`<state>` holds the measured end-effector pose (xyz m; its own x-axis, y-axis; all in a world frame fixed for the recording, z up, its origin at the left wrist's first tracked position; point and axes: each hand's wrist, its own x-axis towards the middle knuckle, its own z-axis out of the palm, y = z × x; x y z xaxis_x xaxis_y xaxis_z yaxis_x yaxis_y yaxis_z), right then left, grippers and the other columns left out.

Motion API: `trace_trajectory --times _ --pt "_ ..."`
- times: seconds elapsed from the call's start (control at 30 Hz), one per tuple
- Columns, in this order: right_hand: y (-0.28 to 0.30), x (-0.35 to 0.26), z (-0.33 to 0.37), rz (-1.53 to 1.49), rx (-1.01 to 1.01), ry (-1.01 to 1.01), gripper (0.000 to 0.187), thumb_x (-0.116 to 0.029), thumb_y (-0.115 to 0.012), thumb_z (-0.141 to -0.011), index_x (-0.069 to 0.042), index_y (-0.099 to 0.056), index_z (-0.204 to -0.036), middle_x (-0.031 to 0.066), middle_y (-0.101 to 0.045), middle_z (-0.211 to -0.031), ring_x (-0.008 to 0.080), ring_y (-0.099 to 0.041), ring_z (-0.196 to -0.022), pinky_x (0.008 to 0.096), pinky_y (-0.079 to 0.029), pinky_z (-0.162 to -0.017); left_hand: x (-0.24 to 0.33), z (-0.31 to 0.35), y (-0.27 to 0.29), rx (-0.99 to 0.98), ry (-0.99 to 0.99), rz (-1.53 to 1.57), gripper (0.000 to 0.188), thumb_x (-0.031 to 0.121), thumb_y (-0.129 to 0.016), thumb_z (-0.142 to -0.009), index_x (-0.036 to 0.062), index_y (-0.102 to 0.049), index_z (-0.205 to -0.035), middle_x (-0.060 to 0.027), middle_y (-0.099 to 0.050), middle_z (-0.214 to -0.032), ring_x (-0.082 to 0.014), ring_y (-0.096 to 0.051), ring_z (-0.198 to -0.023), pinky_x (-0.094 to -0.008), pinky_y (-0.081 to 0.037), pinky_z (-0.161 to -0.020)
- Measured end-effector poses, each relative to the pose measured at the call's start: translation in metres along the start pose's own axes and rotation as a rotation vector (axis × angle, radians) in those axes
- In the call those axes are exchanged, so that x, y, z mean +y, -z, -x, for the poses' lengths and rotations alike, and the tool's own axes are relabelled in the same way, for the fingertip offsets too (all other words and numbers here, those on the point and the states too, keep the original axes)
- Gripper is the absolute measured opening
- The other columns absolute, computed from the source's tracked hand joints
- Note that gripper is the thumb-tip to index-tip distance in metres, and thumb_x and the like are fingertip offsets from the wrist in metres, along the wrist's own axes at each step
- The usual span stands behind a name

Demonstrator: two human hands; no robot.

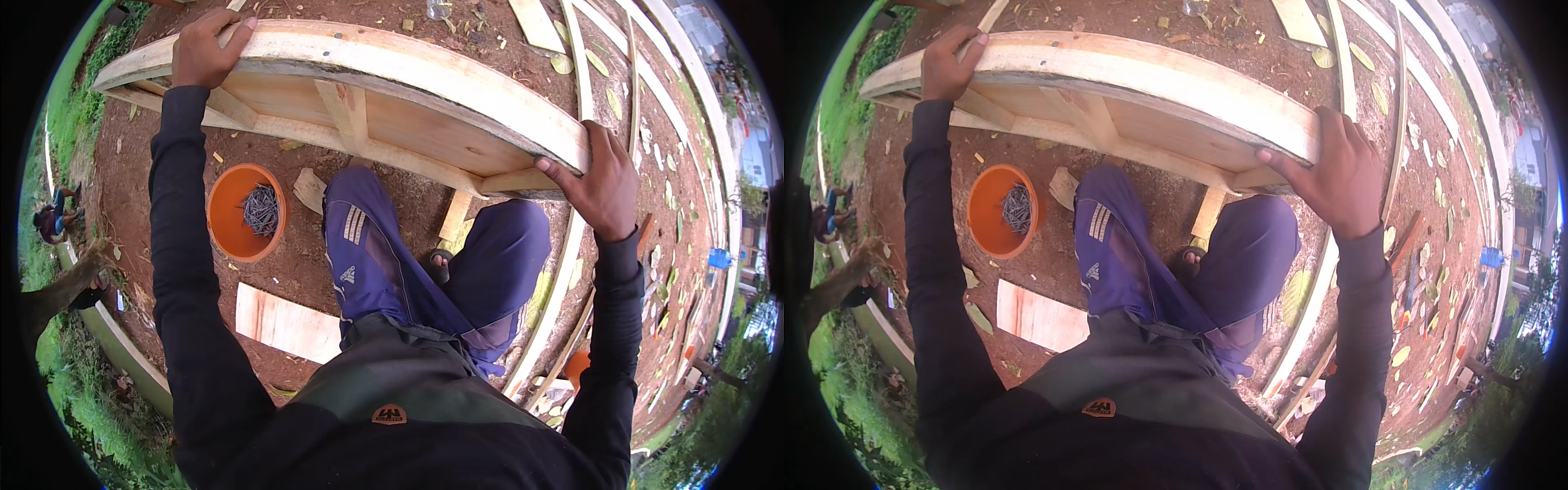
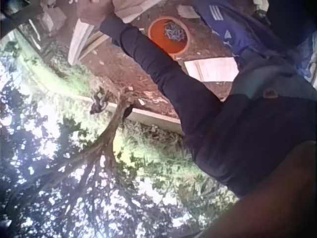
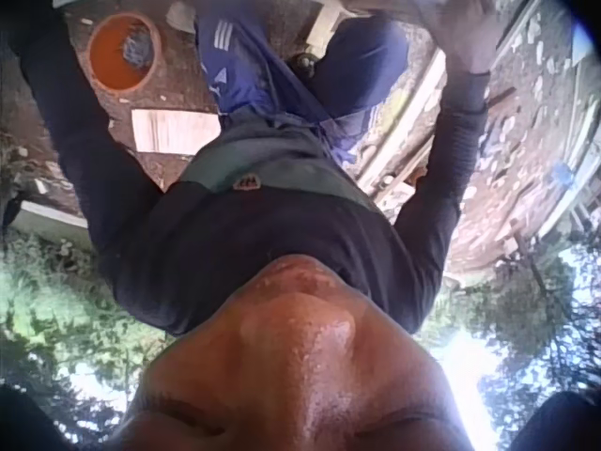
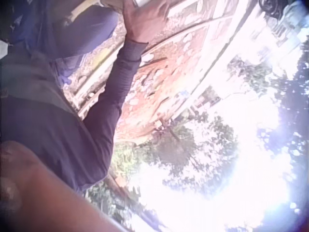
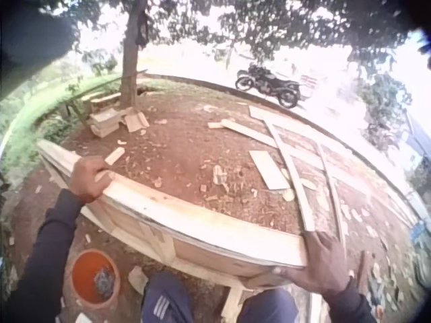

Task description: The person assembles a wooden structure by positioning planks and hammering nails into place. They handle wooden boards, a hammer, and nails, repeatedly lifting and aligning pieces to form a frame.

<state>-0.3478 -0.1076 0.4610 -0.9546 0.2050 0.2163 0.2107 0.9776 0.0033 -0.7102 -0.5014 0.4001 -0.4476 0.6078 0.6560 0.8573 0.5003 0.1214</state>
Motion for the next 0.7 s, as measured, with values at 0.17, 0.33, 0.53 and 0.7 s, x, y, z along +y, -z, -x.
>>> trace_trajectory --times 0.17,0.33,0.53,0.7 --pt "0.005 -0.009 -0.019 0.050 0.016 0.082 0.078 -0.064 -0.075 -0.081 0.005 -0.060 -0.114 0.0226 -0.067 -0.096 0.0405 -0.068 -0.087 0.0491 -0.054 -0.075 -0.032 0.001 -0.008 0.058 0.015 0.053 0.031 0.034 -0.066 -0.095 0.0041 -0.073 -0.098 -0.0157 -0.072 -0.089 -0.0365 -0.069 -0.082 -0.0394 -0.052 -0.074" --pt "0.001 -0.002 -0.025 0.071 0.064 0.060 0.073 -0.063 -0.075 -0.082 0.003 -0.060 -0.108 0.0216 -0.065 -0.090 0.0407 -0.067 -0.084 0.0505 -0.052 -0.073 0.012 -0.019 -0.004 0.038 0.182 0.074 0.027 0.027 -0.069 -0.084 0.0008 -0.073 -0.085 -0.0212 -0.070 -0.086 -0.0412 -0.068 -0.083 -0.0459 -0.053 -0.074" --pt "-0.001 -0.011 -0.024 0.055 0.080 0.001 0.072 -0.065 -0.073 -0.081 0.001 -0.061 -0.108 0.0208 -0.066 -0.090 0.0406 -0.067 -0.085 0.0505 -0.052 -0.075 -0.021 -0.002 -0.018 0.069 0.206 0.092 0.029 0.036 -0.067 -0.094 0.0078 -0.074 -0.095 -0.0139 -0.073 -0.089 -0.0350 -0.070 -0.084 -0.0383 -0.052 -0.073" --pt "0.001 -0.014 -0.019 0.082 0.031 -0.051 0.077 -0.067 -0.070 -0.083 0.002 -0.061 -0.116 0.0235 -0.067 -0.102 0.0404 -0.067 -0.097 0.0493 -0.052 -0.083 -0.021 -0.003 -0.018 0.056 0.216 0.042 0.035 0.044 -0.067 -0.091 0.0107 -0.076 -0.094 -0.0120 -0.074 -0.089 -0.0339 -0.071 -0.085 -0.0403 -0.053 -0.074"
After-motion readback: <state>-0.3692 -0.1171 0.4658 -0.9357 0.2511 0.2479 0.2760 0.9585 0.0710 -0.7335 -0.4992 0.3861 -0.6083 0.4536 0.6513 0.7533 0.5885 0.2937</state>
